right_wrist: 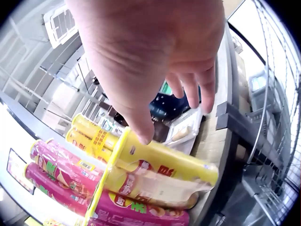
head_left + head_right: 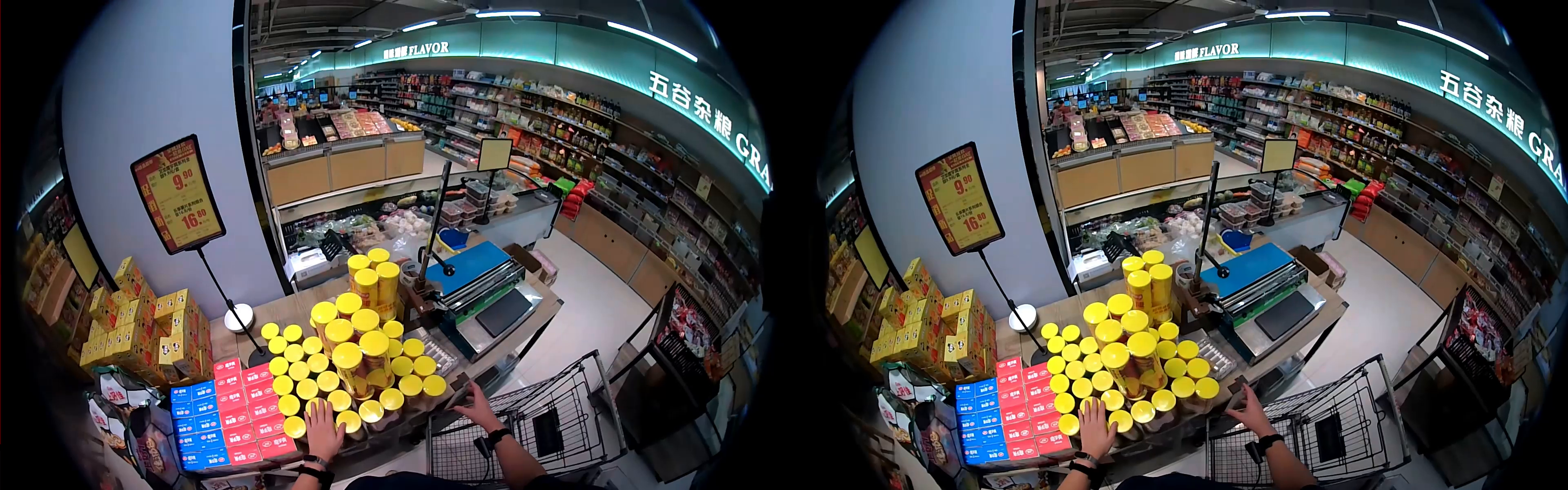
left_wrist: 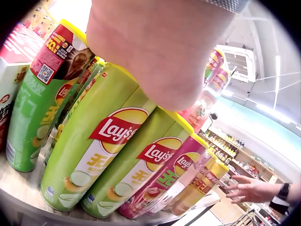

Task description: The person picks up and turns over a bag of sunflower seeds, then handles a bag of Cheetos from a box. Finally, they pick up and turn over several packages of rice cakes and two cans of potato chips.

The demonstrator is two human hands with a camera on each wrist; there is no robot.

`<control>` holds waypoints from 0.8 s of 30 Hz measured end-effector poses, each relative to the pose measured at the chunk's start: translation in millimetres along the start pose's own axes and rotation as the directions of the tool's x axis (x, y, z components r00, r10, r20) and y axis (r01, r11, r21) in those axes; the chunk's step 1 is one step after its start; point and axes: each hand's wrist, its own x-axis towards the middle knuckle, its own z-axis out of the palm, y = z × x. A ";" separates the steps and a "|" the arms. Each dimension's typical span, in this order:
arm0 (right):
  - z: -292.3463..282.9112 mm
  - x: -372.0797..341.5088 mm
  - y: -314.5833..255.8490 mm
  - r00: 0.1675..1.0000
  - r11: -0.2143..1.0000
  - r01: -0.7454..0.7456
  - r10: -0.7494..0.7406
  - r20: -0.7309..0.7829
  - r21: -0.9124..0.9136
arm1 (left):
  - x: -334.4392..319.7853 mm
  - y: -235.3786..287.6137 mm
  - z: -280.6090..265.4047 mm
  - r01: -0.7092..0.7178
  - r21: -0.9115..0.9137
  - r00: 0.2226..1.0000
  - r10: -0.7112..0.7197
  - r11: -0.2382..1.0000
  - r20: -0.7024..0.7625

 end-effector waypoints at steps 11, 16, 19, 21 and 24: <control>-98.2 -138.5 302.1 0.566 0.559 -0.515 0.791 0.232 -0.649 | -0.8 2.8 -17.8 0.133 -0.160 0.984 -0.150 0.978 -0.094; -123.9 -211.4 337.0 0.409 0.407 -0.432 0.884 0.228 -0.805 | -33.1 24.3 -46.8 0.164 -0.135 0.971 -0.184 0.977 -0.152; -122.0 -236.4 356.3 0.442 0.398 -0.425 0.875 0.197 -0.813 | -64.6 37.7 -70.7 0.187 -0.153 0.958 -0.215 0.970 -0.192; -109.0 -247.4 373.0 0.498 0.409 -0.405 0.849 0.178 -0.818 | -91.0 44.0 -86.3 0.231 -0.190 0.946 -0.266 0.954 -0.183; -102.2 -244.3 288.8 0.411 0.476 -0.342 0.851 0.326 -0.810 | -127.9 43.6 -91.9 0.257 -0.188 0.945 -0.287 0.948 -0.158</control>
